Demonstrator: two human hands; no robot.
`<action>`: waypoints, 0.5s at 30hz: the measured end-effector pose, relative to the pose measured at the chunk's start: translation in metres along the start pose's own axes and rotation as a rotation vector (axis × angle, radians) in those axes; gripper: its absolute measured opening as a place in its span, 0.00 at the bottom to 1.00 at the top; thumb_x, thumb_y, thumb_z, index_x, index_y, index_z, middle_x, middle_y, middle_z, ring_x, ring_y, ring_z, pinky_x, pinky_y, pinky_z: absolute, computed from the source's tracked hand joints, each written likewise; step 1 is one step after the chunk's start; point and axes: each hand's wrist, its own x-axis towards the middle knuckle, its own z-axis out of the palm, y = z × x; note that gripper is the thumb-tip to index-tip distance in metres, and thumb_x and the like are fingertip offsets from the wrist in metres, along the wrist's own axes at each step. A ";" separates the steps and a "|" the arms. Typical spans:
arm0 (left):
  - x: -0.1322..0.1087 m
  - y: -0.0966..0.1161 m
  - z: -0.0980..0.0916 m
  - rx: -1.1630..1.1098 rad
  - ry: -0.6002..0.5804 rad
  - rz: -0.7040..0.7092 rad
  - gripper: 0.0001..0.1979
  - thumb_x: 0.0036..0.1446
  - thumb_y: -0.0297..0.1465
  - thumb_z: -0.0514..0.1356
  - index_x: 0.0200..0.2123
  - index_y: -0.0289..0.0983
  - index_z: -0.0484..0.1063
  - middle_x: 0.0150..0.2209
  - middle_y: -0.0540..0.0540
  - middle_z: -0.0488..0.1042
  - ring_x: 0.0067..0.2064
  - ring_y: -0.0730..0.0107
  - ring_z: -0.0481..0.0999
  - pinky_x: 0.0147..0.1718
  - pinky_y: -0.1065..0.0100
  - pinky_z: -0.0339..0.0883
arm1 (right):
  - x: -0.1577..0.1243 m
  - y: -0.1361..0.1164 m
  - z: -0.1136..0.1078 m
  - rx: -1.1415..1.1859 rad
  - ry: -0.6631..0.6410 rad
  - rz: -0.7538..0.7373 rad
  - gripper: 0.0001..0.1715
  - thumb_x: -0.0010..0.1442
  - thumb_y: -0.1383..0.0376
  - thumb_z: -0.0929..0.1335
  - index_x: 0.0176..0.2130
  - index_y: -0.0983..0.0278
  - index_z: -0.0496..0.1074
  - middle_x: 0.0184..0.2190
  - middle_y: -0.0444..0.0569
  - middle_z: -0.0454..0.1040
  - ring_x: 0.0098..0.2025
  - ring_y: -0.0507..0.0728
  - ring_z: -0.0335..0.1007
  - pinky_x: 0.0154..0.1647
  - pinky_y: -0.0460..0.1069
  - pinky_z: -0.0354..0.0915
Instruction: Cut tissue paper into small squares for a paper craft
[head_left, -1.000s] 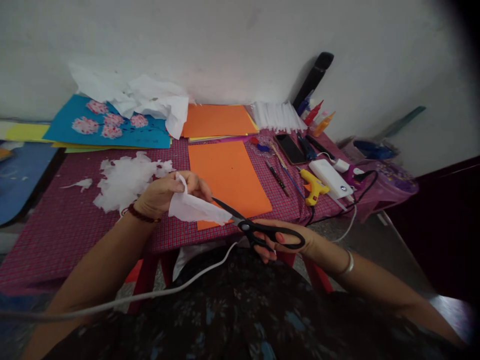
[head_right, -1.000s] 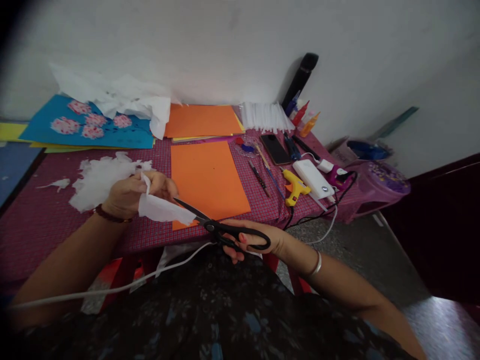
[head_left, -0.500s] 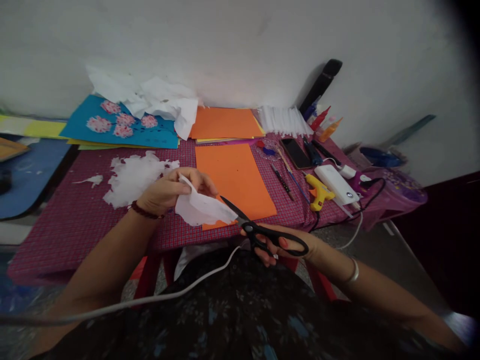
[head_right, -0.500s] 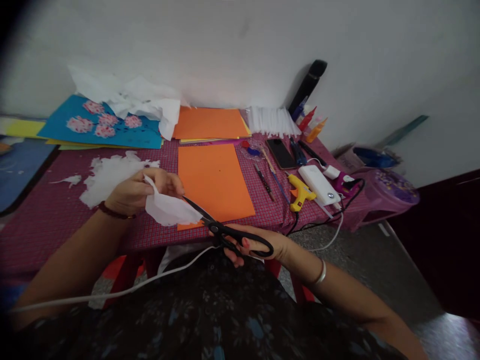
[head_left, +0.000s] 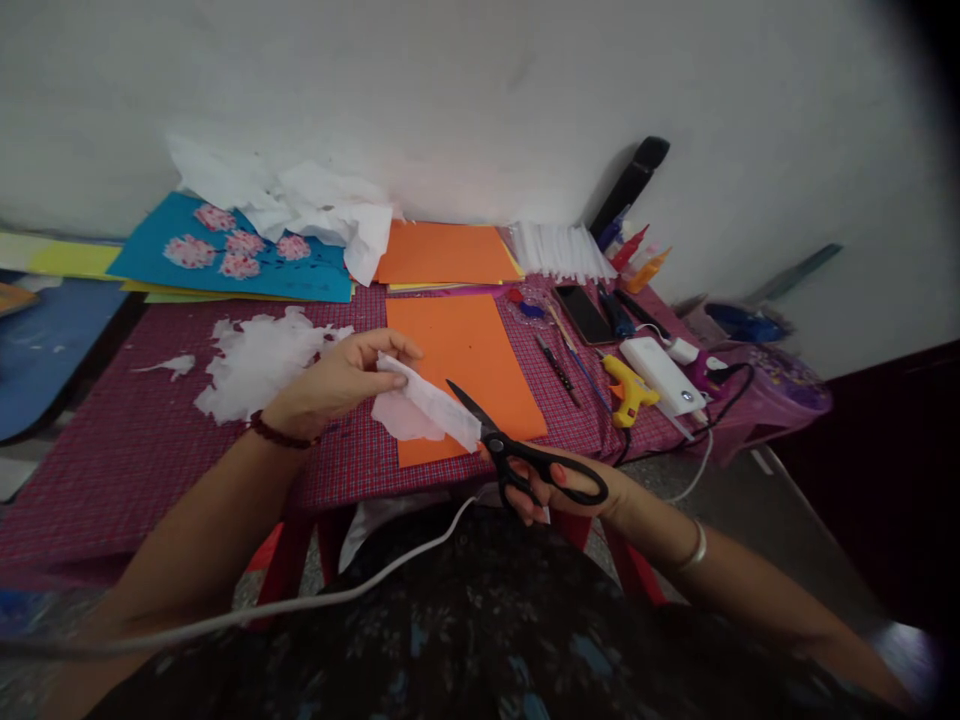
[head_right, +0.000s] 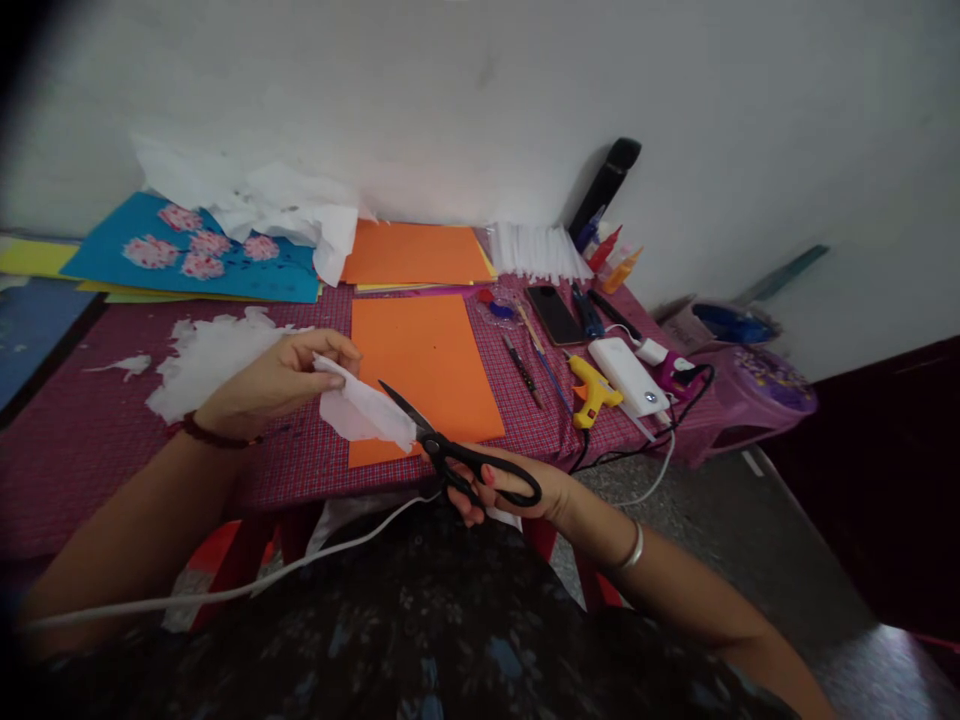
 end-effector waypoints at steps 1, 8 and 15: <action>0.000 0.000 0.000 0.002 -0.013 0.005 0.13 0.47 0.26 0.69 0.39 0.36 0.76 0.30 0.51 0.74 0.26 0.79 0.69 0.23 0.77 0.61 | 0.000 0.001 -0.001 0.009 0.000 0.006 0.34 0.64 0.39 0.66 0.52 0.64 0.66 0.32 0.44 0.66 0.28 0.49 0.62 0.33 0.46 0.67; -0.001 -0.004 0.004 -0.069 -0.042 0.124 0.15 0.49 0.28 0.71 0.41 0.37 0.77 0.29 0.50 0.76 0.28 0.76 0.72 0.26 0.75 0.63 | 0.002 -0.006 0.003 -0.020 -0.018 0.036 0.37 0.63 0.40 0.67 0.57 0.65 0.65 0.33 0.45 0.67 0.28 0.50 0.62 0.31 0.46 0.66; 0.000 0.000 0.000 -0.070 -0.025 0.210 0.10 0.48 0.31 0.73 0.34 0.38 0.78 0.29 0.48 0.77 0.31 0.71 0.75 0.31 0.71 0.67 | 0.007 -0.014 0.008 -0.089 -0.031 0.012 0.34 0.65 0.41 0.66 0.55 0.64 0.66 0.31 0.43 0.65 0.27 0.50 0.61 0.31 0.46 0.65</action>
